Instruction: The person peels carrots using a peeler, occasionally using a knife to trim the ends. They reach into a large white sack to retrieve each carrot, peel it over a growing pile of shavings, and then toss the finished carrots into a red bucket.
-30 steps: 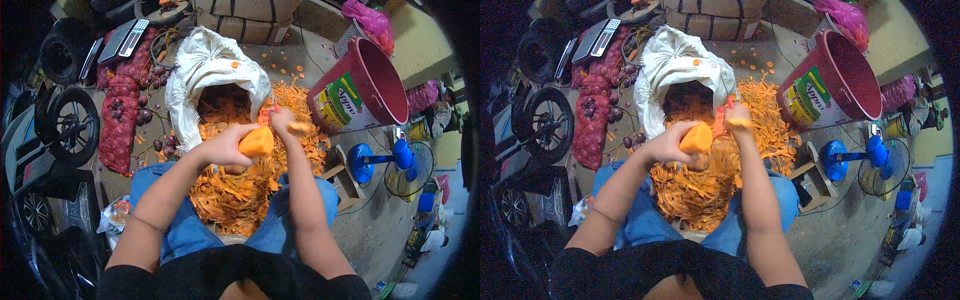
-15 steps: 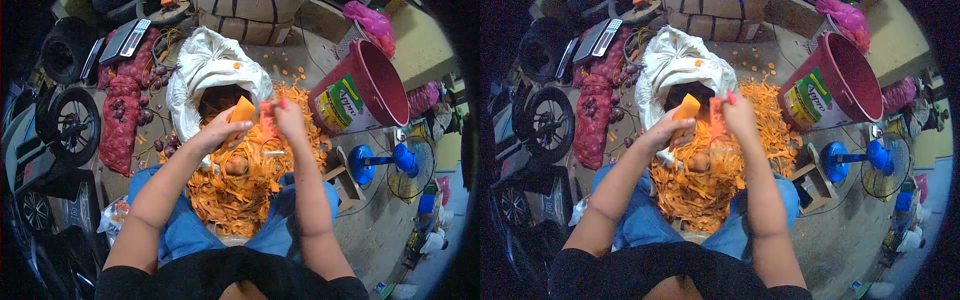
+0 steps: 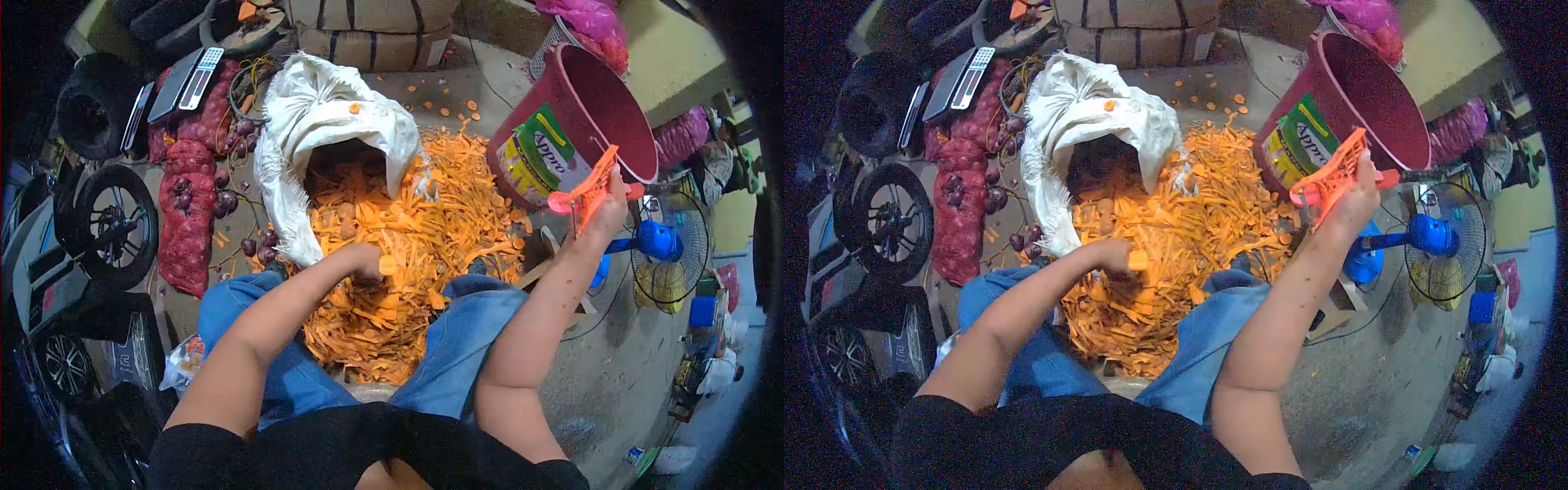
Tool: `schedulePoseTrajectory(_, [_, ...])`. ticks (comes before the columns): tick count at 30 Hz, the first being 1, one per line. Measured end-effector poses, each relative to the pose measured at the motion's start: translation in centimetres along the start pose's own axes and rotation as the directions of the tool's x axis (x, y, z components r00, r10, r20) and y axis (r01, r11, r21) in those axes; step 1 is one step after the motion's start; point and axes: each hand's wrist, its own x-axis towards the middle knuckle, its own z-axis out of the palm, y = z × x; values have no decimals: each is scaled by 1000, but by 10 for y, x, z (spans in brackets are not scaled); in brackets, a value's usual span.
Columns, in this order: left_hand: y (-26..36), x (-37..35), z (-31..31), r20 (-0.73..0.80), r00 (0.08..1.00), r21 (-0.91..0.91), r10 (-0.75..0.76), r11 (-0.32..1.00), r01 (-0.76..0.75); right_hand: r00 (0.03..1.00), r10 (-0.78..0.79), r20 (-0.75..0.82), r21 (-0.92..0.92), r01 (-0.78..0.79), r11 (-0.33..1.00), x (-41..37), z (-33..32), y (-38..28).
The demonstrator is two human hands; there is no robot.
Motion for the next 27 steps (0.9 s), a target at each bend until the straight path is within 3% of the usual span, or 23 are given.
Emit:
schedulePoseTrajectory(1, [26,-10,-34,246,963,113,-110,990,85,999,-1,-49,1,1,1000,-1,1,-5])
schedulePoseTrajectory(3, [48,2,-65,-113,991,361,72,932,-27,995,47,-87,31,-44,999,3,-7,-12])
schedulePoseTrajectory(4, [82,0,-109,-32,999,428,28,904,-11,995,46,-93,25,-44,999,1,-10,-14])
schedulePoseTrajectory(5, [100,16,-129,-392,892,446,223,895,-28,998,36,-53,103,-30,994,-1,-12,-15])
schedulePoseTrajectory(6, [134,6,-170,-481,802,454,353,883,-117,1000,22,-12,183,-20,983,0,-13,-14])
schedulePoseTrajectory(7, [156,11,-197,-679,440,561,588,802,-205,995,35,-93,217,-14,976,10,-18,-10])
schedulePoseTrajectory(8, [184,16,-227,-773,1,615,634,750,-243,995,33,-92,220,-12,975,13,-19,-10])
schedulePoseTrajectory(9, [209,-2,-256,-723,-342,685,600,686,-245,996,35,-85,248,-13,969,15,-20,-9])
schedulePoseTrajectory(10, [228,-14,-275,-742,-395,660,542,693,-290,996,39,-79,274,-16,962,15,-21,-7])
schedulePoseTrajectory(11, [238,-32,-288,-786,-283,618,549,714,-330,993,58,-103,231,-33,973,10,-16,-8])
schedulePoseTrajectory(12, [242,-49,-289,-800,-383,591,461,714,-375,993,65,-104,231,-39,972,10,-16,-6])
schedulePoseTrajectory(14, [228,-73,-293,-831,-149,530,535,683,-502,993,89,-79,229,-69,971,12,-13,-1])
schedulePoseTrajectory(16, [190,-44,-275,-792,-249,607,558,676,-418,995,94,-39,237,-82,968,9,-10,0])
schedulePoseTrajectory(18, [136,-30,-238,-860,-24,486,509,804,-342,989,139,-43,224,-127,966,11,-11,3])
schedulePoseTrajectory(20, [55,-1,-192,-856,429,126,288,922,-367,990,137,11,209,-137,968,11,-17,7])
schedulePoseTrajectory(21, [13,9,-162,-836,532,14,137,973,-229,989,135,63,190,-145,971,13,-19,10])
schedulePoseTrajectory(22, [-30,18,-136,-813,581,-85,47,976,-199,988,136,66,188,-146,971,17,-22,14])
schedulePoseTrajectory(23, [-66,16,-106,-803,590,-204,-87,970,-134,975,142,171,187,-174,967,20,-26,19])
schedulePoseTrajectory(24, [-99,16,-70,-779,559,-349,-284,937,-10,950,147,275,180,-201,963,21,-28,23])
schedulePoseTrajectory(25, [-133,20,-29,-722,483,-565,-496,825,1,949,153,275,175,-206,963,18,-22,24])
schedulePoseTrajectory(26, [-148,10,-1,-677,464,-641,-572,768,11,969,184,163,146,-208,967,12,-11,23])
schedulePoseTrajectory(27, [-174,12,29,-599,467,-664,-651,729,164,978,202,49,122,-206,971,9,-4,25])
